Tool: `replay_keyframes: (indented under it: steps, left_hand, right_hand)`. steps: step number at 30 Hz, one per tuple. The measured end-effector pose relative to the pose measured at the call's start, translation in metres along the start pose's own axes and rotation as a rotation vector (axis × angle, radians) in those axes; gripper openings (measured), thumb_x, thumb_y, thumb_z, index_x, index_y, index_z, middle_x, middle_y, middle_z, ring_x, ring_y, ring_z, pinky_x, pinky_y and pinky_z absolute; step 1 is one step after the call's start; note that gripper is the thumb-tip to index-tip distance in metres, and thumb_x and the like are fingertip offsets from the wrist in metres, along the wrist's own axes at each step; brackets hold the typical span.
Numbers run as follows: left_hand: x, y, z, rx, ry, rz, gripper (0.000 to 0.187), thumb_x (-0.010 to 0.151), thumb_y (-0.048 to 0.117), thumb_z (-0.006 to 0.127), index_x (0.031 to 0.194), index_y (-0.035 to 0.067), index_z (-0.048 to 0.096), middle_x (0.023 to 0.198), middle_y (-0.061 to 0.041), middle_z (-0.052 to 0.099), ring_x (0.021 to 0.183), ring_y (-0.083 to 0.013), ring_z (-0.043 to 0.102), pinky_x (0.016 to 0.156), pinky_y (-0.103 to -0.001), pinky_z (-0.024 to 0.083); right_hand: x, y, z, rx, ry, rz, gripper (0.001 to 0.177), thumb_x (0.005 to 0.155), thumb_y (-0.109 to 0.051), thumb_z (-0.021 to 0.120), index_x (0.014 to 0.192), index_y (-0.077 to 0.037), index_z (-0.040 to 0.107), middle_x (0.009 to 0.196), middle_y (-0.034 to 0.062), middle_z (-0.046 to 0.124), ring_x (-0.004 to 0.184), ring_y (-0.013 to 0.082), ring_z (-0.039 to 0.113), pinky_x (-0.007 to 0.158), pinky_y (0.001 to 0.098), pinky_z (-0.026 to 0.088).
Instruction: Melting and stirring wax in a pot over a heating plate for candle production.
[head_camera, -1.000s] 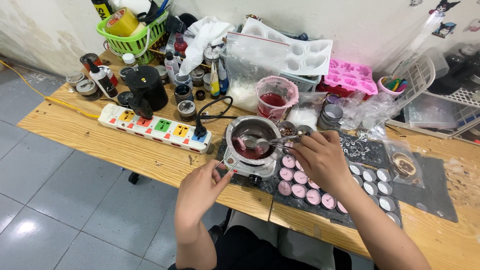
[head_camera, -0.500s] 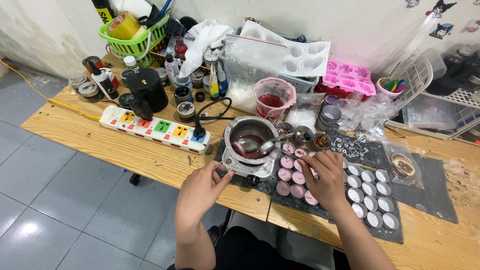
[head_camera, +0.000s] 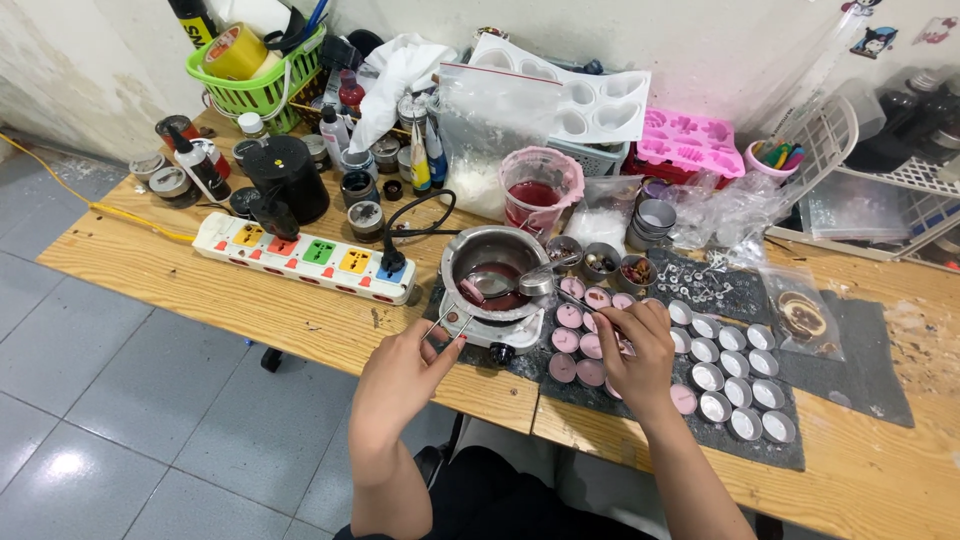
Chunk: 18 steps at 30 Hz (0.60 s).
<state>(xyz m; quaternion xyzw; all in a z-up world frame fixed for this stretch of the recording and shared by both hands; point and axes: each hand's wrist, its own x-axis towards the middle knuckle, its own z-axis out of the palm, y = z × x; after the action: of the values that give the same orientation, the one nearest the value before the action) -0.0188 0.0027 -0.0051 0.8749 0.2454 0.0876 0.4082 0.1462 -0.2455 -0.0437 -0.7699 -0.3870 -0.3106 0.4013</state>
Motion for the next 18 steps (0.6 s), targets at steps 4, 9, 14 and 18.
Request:
replay_keyframes:
  steps: [4, 9, 14, 18]
  left_hand:
    - [-0.005, 0.013, -0.004, -0.052, -0.059, -0.091, 0.038, 0.087, 0.037, 0.072, 0.099, 0.001, 0.070, 0.051, -0.009, 0.066, 0.043, -0.0197, 0.066, 0.047, -0.032, 0.049]
    - [-0.010, 0.009, 0.003, -0.171, -0.103, -0.135, 0.039, 0.087, 0.034, 0.074, 0.104, -0.001, 0.068, 0.058, -0.006, 0.067, 0.044, -0.0140, 0.066, 0.044, -0.028, 0.051]
    - [-0.023, 0.001, 0.018, -0.401, -0.132, -0.052, 0.042, 0.087, 0.026, 0.076, 0.117, -0.002, 0.064, 0.066, -0.007, 0.066, 0.046, -0.0114, 0.063, 0.042, -0.026, 0.050]
    - [-0.023, -0.024, 0.049, -0.771, -0.182, -0.014, 0.045, 0.092, 0.014, 0.070, 0.132, -0.002, 0.057, 0.074, -0.008, 0.068, 0.046, -0.0103, 0.060, 0.043, -0.025, 0.048]
  right_hand:
    - [0.000, -0.003, 0.001, 0.004, 0.020, -0.011, 0.008, 0.088, -0.004, 0.078, 0.094, -0.002, 0.073, 0.078, 0.0056, 0.060, 0.075, 0.0228, 0.053, 0.074, 0.0363, 0.039]
    - [0.000, -0.004, 0.002, 0.009, 0.014, 0.024, 0.008, 0.088, -0.005, 0.078, 0.093, -0.002, 0.073, 0.077, 0.0052, 0.060, 0.073, 0.0233, 0.052, 0.072, 0.0362, 0.038]
    - [0.002, -0.006, 0.001, 0.022, 0.034, 0.012, 0.008, 0.087, -0.004, 0.078, 0.094, -0.002, 0.074, 0.076, 0.0050, 0.059, 0.073, 0.0224, 0.053, 0.072, 0.0365, 0.038]
    - [0.000, -0.002, 0.004, 0.028, 0.061, 0.008, 0.009, 0.087, -0.004, 0.078, 0.093, -0.003, 0.073, 0.077, 0.0052, 0.059, 0.073, 0.0226, 0.053, 0.073, 0.0366, 0.038]
